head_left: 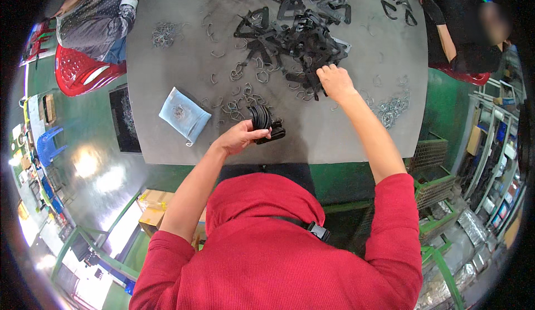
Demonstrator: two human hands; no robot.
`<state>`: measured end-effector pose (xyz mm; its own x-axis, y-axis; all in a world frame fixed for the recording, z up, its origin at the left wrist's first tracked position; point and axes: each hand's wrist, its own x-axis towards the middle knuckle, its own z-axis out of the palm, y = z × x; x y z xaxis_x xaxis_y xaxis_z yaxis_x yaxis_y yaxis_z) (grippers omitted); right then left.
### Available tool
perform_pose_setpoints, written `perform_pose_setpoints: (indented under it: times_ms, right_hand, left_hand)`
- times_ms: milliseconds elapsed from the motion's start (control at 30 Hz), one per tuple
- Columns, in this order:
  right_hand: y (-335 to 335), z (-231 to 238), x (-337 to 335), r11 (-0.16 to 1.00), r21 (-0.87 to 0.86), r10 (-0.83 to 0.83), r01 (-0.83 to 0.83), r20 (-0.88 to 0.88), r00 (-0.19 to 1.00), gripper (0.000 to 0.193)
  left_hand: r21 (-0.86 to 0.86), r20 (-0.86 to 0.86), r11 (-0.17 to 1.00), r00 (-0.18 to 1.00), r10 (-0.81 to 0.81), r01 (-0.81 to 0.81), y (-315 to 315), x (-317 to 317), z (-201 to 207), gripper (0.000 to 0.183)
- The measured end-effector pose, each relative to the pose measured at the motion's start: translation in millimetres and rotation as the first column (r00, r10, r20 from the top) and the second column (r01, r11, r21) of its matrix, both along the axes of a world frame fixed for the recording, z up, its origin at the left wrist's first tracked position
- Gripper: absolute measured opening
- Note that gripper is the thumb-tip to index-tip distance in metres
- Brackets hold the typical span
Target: The person stands at a table and uses their hands to pick up and group black metal clips from a large pile, placing them into smaller stacks.
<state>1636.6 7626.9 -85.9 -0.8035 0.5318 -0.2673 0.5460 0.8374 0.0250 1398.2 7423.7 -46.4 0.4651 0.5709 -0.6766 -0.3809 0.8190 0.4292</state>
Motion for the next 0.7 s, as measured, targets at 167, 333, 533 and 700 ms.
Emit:
perform_pose_setpoints:
  times_ms: [167, 333, 533, 700]
  right_hand:
    - [-5.8, 52.0, 5.0, 0.853, -0.33, -0.414, 0.405, 0.044, 0.909, 0.022]
    - [-39.1, 73.7, 4.3, 0.555, -0.644, -0.715, 0.526, -0.046, 0.697, 0.031]
    - [-136.7, 72.9, -57.0, 0.297, -0.827, -0.926, 0.477, -0.128, 0.355, 0.031]
    - [-159.4, 66.2, -81.0, 0.441, -0.698, -0.895, 0.564, -0.293, 0.337, 0.028]
  left_hand:
    - [0.087, -0.006, 0.988, 0.992, 0.126, -0.125, -6.6, 5.2, 0.2, 0.02]
    - [0.159, -0.065, 0.965, 0.973, 0.223, -0.21, -5.5, 16.6, -1.9, 0.019]
    - [0.222, -0.053, 0.911, 0.928, 0.368, -0.348, 2.0, 31.8, -10.9, 0.02]
    - [0.183, 0.006, 0.906, 0.922, 0.387, -0.381, 9.5, 36.9, -9.9, 0.019]
